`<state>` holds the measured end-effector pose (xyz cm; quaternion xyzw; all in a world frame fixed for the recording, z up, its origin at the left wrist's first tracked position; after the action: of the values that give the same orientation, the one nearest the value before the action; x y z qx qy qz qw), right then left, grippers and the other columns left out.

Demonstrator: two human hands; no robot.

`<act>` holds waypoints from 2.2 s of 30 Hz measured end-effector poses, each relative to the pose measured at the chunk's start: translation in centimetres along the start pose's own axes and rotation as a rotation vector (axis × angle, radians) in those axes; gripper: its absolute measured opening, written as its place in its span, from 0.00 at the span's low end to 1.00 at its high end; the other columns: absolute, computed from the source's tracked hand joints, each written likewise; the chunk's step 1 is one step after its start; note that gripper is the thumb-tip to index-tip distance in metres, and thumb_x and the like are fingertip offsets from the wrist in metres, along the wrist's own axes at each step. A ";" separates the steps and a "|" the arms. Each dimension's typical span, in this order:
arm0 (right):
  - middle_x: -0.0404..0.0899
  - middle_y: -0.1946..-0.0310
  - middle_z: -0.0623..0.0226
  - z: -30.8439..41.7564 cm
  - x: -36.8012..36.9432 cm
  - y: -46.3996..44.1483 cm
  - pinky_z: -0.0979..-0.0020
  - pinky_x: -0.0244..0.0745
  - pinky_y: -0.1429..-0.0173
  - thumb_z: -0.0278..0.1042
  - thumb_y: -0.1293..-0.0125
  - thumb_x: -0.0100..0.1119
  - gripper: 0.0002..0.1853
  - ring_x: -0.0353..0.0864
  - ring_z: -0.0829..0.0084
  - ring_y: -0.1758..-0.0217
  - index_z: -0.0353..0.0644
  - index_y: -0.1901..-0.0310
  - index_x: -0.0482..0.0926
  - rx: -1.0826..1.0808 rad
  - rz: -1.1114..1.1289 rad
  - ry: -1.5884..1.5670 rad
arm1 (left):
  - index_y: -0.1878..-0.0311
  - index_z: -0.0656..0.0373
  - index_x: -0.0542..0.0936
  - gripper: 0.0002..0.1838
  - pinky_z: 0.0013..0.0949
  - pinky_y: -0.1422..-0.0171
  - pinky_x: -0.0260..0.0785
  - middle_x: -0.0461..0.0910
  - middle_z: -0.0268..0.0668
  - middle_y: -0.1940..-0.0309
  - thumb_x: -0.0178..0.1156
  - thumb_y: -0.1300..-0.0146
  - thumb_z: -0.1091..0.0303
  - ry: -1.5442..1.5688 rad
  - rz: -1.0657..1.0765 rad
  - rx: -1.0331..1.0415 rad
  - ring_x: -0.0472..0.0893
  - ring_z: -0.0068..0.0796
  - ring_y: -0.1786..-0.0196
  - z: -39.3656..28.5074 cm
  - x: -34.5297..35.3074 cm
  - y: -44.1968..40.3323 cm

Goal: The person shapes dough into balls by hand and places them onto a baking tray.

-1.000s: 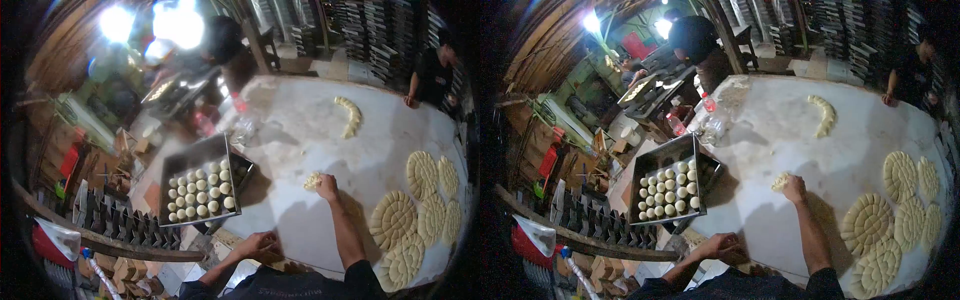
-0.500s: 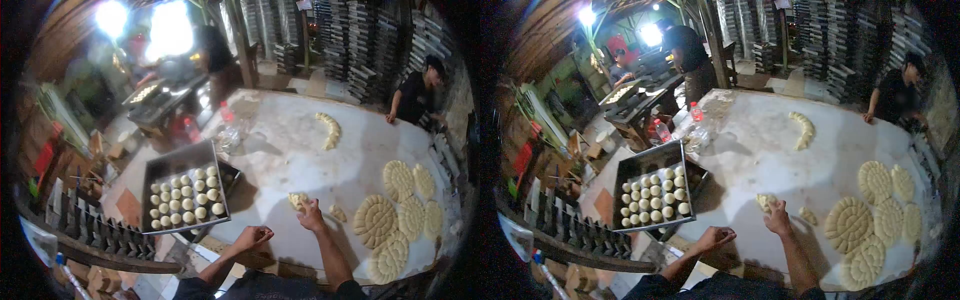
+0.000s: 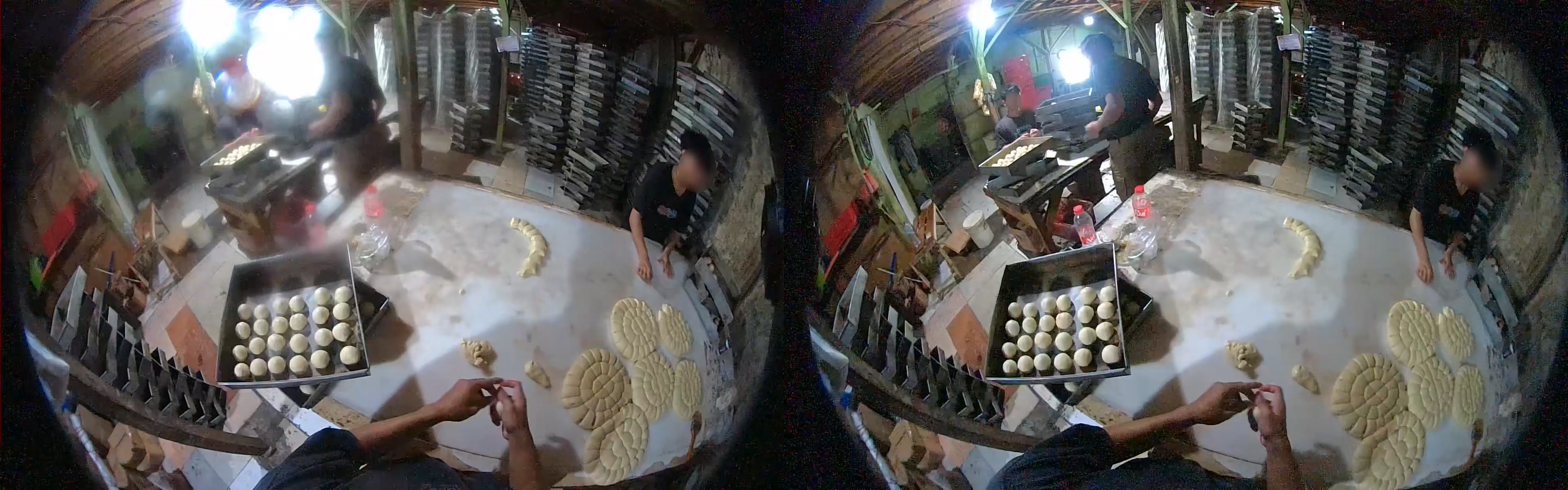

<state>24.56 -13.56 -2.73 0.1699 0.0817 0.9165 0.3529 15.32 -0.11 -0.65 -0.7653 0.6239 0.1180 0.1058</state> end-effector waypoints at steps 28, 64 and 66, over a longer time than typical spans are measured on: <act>0.72 0.75 0.51 -3.9 -4.2 0.8 0.56 0.69 0.66 0.38 0.37 0.57 0.12 0.75 0.49 0.72 0.38 0.69 0.69 -0.501 -0.218 0.804 | 0.25 0.52 0.55 0.40 0.53 0.61 0.75 0.71 0.54 0.50 0.53 0.35 0.43 -1.000 -0.051 -0.354 0.81 0.54 0.61 10.3 -0.2 -2.4; 0.75 0.61 0.53 -8.4 -1.1 1.6 0.54 0.68 0.43 0.27 0.39 0.55 0.03 0.73 0.49 0.52 0.37 0.65 0.75 -0.489 -0.124 1.264 | 0.43 0.60 0.69 0.22 0.45 0.42 0.67 0.74 0.47 0.49 0.53 0.42 0.72 -0.106 0.105 -0.304 0.73 0.49 0.43 11.9 -4.3 11.3; 0.76 0.64 0.54 -6.6 -3.0 1.9 0.56 0.73 0.51 0.28 0.38 0.57 0.05 0.77 0.53 0.59 0.37 0.64 0.77 -0.189 -0.181 1.145 | 0.30 0.59 0.60 0.31 0.46 0.33 0.64 0.69 0.52 0.39 0.51 0.38 0.73 0.074 0.471 -0.694 0.69 0.51 0.36 6.5 -10.7 13.6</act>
<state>23.04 -17.14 -9.12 -0.3922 0.1913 0.8318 0.3429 -0.39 9.13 -3.70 -0.5956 0.7085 0.3145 -0.2104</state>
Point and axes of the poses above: each hand's wrist, its own y-axis away from the middle knuckle, its own x-axis out of the palm, z = x × y, the point moved 1 cm from there along -y, towards the middle knuckle
